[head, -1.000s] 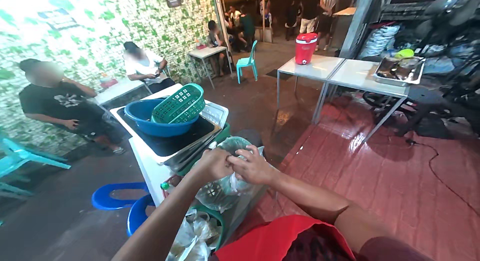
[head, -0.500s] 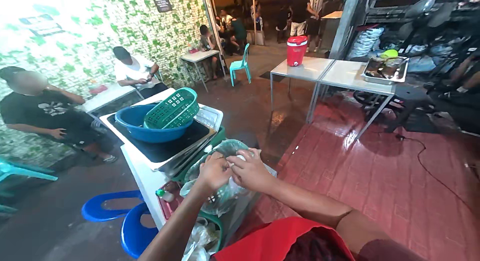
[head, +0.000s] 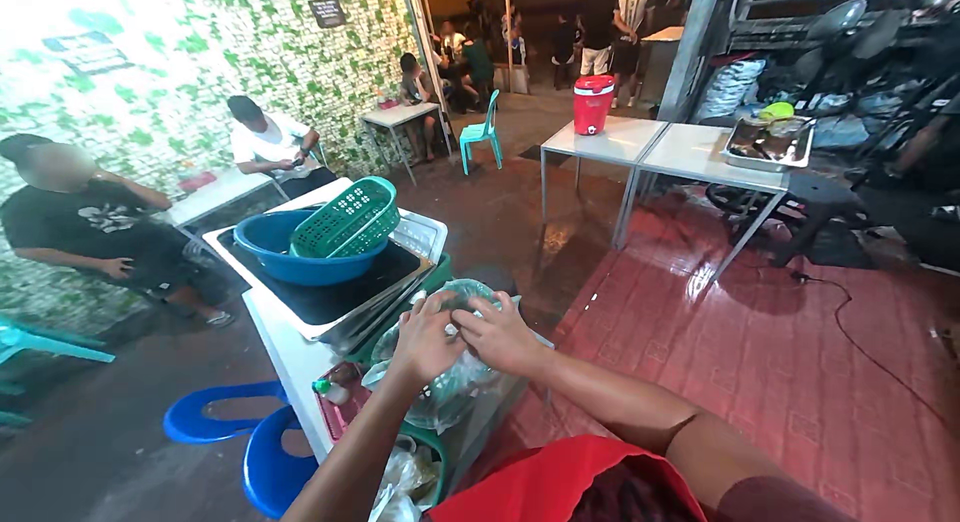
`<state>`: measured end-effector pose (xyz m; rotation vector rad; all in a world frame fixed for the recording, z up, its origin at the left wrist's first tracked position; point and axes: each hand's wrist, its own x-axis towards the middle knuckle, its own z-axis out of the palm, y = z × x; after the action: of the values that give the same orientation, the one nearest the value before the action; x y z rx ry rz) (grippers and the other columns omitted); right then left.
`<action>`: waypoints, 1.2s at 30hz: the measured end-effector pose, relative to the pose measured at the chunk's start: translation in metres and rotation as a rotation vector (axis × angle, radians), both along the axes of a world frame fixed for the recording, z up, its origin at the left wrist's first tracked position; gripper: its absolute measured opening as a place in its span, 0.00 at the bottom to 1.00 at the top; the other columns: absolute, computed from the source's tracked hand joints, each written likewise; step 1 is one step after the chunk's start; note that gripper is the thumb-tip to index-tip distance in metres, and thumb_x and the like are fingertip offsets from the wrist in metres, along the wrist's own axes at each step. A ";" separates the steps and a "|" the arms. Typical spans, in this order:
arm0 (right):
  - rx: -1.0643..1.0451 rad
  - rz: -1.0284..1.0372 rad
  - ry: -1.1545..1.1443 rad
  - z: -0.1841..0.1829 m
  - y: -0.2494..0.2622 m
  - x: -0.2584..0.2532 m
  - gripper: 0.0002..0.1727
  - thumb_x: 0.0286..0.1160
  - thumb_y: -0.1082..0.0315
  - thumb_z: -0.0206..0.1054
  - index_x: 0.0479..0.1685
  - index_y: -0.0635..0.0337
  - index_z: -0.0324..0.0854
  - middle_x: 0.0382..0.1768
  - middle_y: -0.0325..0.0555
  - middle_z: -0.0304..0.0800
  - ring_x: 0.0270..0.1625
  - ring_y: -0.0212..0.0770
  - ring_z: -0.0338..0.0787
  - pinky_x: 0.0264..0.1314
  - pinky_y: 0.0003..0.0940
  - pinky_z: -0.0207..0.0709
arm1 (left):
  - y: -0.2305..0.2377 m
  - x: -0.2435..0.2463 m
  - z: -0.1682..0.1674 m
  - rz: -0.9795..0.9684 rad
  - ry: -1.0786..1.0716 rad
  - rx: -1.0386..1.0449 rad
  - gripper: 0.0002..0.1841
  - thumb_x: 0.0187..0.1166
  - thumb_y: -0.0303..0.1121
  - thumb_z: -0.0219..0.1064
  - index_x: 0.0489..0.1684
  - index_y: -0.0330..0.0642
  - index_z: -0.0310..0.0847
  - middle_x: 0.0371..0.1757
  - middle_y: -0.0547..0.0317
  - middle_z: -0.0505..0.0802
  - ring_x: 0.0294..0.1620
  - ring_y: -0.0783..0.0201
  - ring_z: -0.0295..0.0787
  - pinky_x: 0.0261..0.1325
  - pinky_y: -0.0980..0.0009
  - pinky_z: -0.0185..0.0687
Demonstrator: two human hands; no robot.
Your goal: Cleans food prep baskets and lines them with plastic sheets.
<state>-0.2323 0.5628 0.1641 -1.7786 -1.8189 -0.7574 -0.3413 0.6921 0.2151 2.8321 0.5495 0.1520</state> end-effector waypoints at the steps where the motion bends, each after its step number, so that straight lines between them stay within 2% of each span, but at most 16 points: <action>1: 0.051 -0.005 -0.038 -0.004 0.001 0.001 0.07 0.68 0.74 0.71 0.39 0.54 0.94 0.59 0.38 0.94 0.67 0.48 0.89 0.65 0.59 0.78 | -0.001 0.000 0.001 -0.003 0.011 0.011 0.17 0.73 0.44 0.71 0.51 0.43 0.93 0.82 0.58 0.79 0.83 0.44 0.69 0.76 0.36 0.62; 4: 0.161 -0.035 -0.013 -0.020 0.002 0.001 0.05 0.67 0.68 0.72 0.37 0.51 0.92 0.57 0.35 0.95 0.64 0.46 0.90 0.65 0.57 0.77 | -0.006 0.004 0.000 0.026 0.068 0.023 0.16 0.73 0.44 0.70 0.46 0.42 0.94 0.82 0.57 0.79 0.84 0.45 0.68 0.77 0.37 0.61; 6: 0.193 -0.065 0.130 -0.031 -0.001 0.000 0.04 0.63 0.66 0.74 0.34 0.53 0.93 0.56 0.37 0.96 0.63 0.49 0.90 0.64 0.60 0.76 | -0.008 0.004 -0.002 0.070 0.074 0.019 0.14 0.74 0.41 0.68 0.40 0.41 0.93 0.82 0.55 0.79 0.83 0.45 0.69 0.78 0.37 0.60; 8: 0.114 -0.097 0.323 -0.037 -0.006 -0.001 0.06 0.64 0.65 0.72 0.31 0.56 0.91 0.57 0.41 0.95 0.67 0.54 0.88 0.67 0.63 0.73 | -0.008 0.003 -0.004 0.114 0.091 0.013 0.13 0.74 0.40 0.66 0.39 0.41 0.93 0.82 0.56 0.79 0.83 0.46 0.68 0.78 0.38 0.60; 11: -0.181 -0.126 0.507 -0.018 -0.014 -0.006 0.15 0.73 0.57 0.68 0.47 0.56 0.91 0.70 0.44 0.88 0.79 0.56 0.78 0.80 0.67 0.61 | -0.005 -0.003 -0.008 0.118 0.064 0.004 0.14 0.75 0.40 0.65 0.37 0.40 0.93 0.80 0.53 0.80 0.83 0.43 0.68 0.80 0.36 0.59; 12: -0.247 -0.114 0.518 -0.009 -0.014 -0.008 0.17 0.75 0.56 0.68 0.53 0.56 0.90 0.73 0.45 0.86 0.82 0.56 0.75 0.83 0.68 0.58 | -0.002 -0.005 -0.011 0.083 0.003 0.019 0.14 0.74 0.41 0.65 0.36 0.39 0.93 0.78 0.51 0.82 0.82 0.41 0.70 0.78 0.34 0.61; 14: -0.245 -0.066 0.451 0.002 -0.012 -0.009 0.14 0.78 0.63 0.69 0.57 0.58 0.91 0.71 0.46 0.87 0.80 0.55 0.78 0.84 0.68 0.60 | 0.005 -0.005 -0.025 -0.040 -0.179 0.086 0.14 0.67 0.42 0.69 0.32 0.40 0.93 0.71 0.46 0.87 0.76 0.36 0.77 0.69 0.30 0.68; 16: -0.245 -0.036 0.359 0.003 -0.009 -0.008 0.13 0.78 0.73 0.67 0.58 0.60 0.90 0.71 0.44 0.87 0.80 0.53 0.78 0.84 0.66 0.61 | 0.011 -0.003 -0.030 -0.150 -0.268 0.078 0.14 0.63 0.40 0.76 0.36 0.37 0.93 0.68 0.42 0.88 0.72 0.32 0.80 0.64 0.26 0.70; 18: -0.230 -0.027 0.298 0.000 -0.005 -0.005 0.13 0.74 0.77 0.67 0.55 0.60 0.91 0.72 0.44 0.87 0.81 0.54 0.77 0.83 0.66 0.63 | 0.016 -0.001 -0.030 -0.220 -0.286 0.085 0.14 0.59 0.36 0.77 0.37 0.35 0.93 0.66 0.40 0.89 0.68 0.29 0.81 0.60 0.25 0.72; 24: -0.095 0.078 0.336 -0.014 -0.013 0.005 0.14 0.72 0.71 0.71 0.54 0.55 0.94 0.66 0.44 0.91 0.77 0.55 0.81 0.79 0.67 0.65 | 0.014 -0.004 -0.027 -0.164 -0.283 0.162 0.07 0.63 0.28 0.71 0.28 0.30 0.88 0.63 0.33 0.89 0.65 0.25 0.82 0.58 0.24 0.71; 26: -0.121 0.071 0.460 -0.020 -0.013 0.005 0.09 0.72 0.68 0.72 0.46 0.58 0.93 0.65 0.46 0.90 0.76 0.56 0.80 0.79 0.65 0.64 | 0.012 -0.004 -0.026 -0.092 -0.238 0.153 0.08 0.65 0.28 0.70 0.29 0.29 0.88 0.64 0.33 0.88 0.67 0.26 0.81 0.60 0.24 0.70; 28: -0.179 0.007 0.525 -0.020 -0.008 0.003 0.12 0.71 0.62 0.74 0.47 0.59 0.92 0.69 0.47 0.87 0.80 0.56 0.76 0.81 0.68 0.61 | 0.013 -0.003 -0.029 -0.077 -0.236 0.164 0.10 0.64 0.31 0.68 0.29 0.31 0.89 0.64 0.34 0.88 0.66 0.27 0.81 0.60 0.26 0.69; 30: -0.237 -0.029 0.521 -0.012 -0.002 0.000 0.17 0.73 0.58 0.74 0.54 0.59 0.89 0.76 0.46 0.82 0.84 0.56 0.72 0.85 0.71 0.55 | 0.016 -0.002 -0.031 -0.130 -0.265 0.185 0.12 0.62 0.35 0.69 0.34 0.34 0.89 0.65 0.36 0.88 0.66 0.27 0.81 0.59 0.25 0.69; 32: -0.231 -0.005 0.477 -0.006 0.003 -0.003 0.12 0.79 0.64 0.70 0.54 0.58 0.91 0.76 0.46 0.83 0.85 0.56 0.72 0.86 0.71 0.54 | 0.022 -0.004 -0.033 -0.204 -0.307 0.195 0.16 0.61 0.39 0.72 0.39 0.35 0.92 0.66 0.38 0.89 0.66 0.27 0.82 0.58 0.24 0.70; 34: -0.190 0.021 0.430 -0.004 0.002 -0.001 0.10 0.79 0.70 0.67 0.52 0.57 0.92 0.71 0.46 0.86 0.82 0.57 0.75 0.84 0.70 0.57 | 0.025 -0.006 -0.035 -0.229 -0.347 0.211 0.14 0.62 0.39 0.71 0.36 0.36 0.92 0.66 0.39 0.89 0.65 0.27 0.82 0.57 0.25 0.70; 36: -0.156 0.045 0.408 -0.006 -0.003 0.001 0.13 0.81 0.71 0.65 0.56 0.55 0.92 0.68 0.44 0.89 0.80 0.55 0.78 0.83 0.68 0.60 | 0.025 -0.007 -0.036 -0.197 -0.373 0.255 0.12 0.64 0.35 0.68 0.32 0.34 0.90 0.65 0.38 0.89 0.63 0.28 0.84 0.56 0.26 0.71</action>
<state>-0.2311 0.5597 0.1582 -1.8199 -1.6677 -0.2144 -0.3486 0.7175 0.1793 2.9667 0.1784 0.7412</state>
